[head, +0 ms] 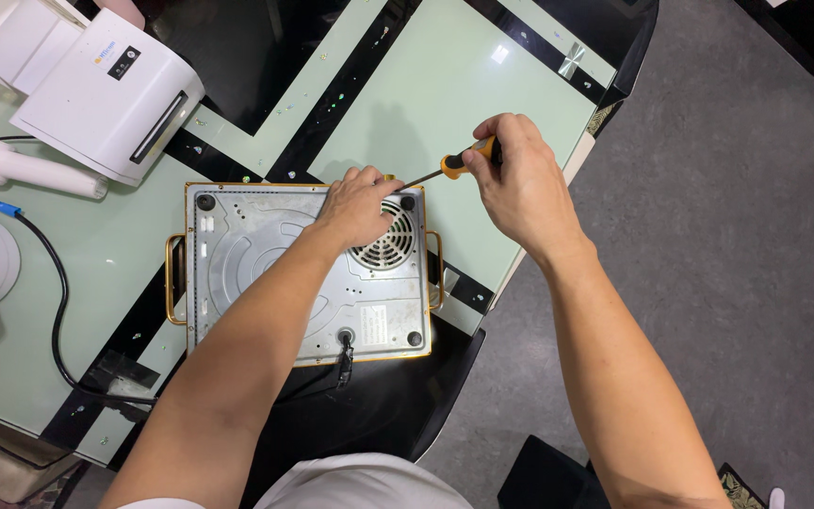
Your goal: The person uses a screwdriver to remove screws from the bottom of a portable gas stove. They then lift the metal base plate off the stove frame, exposing the internal components.
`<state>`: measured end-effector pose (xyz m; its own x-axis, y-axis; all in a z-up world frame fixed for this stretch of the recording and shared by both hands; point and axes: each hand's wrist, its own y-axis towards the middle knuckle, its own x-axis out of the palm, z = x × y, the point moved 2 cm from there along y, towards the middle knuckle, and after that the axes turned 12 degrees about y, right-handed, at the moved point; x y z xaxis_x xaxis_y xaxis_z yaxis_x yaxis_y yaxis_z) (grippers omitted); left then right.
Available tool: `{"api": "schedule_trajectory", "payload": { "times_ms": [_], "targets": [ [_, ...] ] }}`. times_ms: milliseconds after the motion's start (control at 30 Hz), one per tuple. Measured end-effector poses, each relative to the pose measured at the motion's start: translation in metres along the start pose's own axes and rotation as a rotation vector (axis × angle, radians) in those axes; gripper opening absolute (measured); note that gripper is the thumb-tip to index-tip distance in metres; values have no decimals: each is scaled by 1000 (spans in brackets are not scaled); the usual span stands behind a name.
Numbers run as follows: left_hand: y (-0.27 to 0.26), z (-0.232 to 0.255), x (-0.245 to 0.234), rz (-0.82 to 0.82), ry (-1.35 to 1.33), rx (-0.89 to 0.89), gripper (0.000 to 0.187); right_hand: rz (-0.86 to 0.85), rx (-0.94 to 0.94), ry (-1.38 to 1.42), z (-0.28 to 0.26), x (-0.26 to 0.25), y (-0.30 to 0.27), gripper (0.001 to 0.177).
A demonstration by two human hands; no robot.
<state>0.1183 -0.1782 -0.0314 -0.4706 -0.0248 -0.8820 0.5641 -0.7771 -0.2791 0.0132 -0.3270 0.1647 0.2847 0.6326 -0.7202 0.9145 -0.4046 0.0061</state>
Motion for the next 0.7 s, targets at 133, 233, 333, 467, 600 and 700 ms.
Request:
{"api": "schedule_trajectory", "payload": {
  "times_ms": [133, 233, 333, 467, 600, 700],
  "targets": [
    [2, -2, 3, 22, -8, 12, 62, 4, -7, 11, 3, 1, 0, 24],
    [2, -2, 3, 19, -10, 9, 62, -2, -4, 5, 3, 2, 1, 25],
    [2, -1, 2, 6, -12, -2, 62, -22, -10, -4, 0, 1, 1, 24],
    [1, 1, -1, -9, -6, -9, 61, -75, -51, -19, -6, 1, 2, 23],
    [0, 2, -3, -22, -6, -19, 59, -115, -109, -75, -11, 0, 3, 21],
    [0, 2, -6, 109, -65, 53, 51, -116, -144, -162, -12, 5, 7, 21]
  ]
}}
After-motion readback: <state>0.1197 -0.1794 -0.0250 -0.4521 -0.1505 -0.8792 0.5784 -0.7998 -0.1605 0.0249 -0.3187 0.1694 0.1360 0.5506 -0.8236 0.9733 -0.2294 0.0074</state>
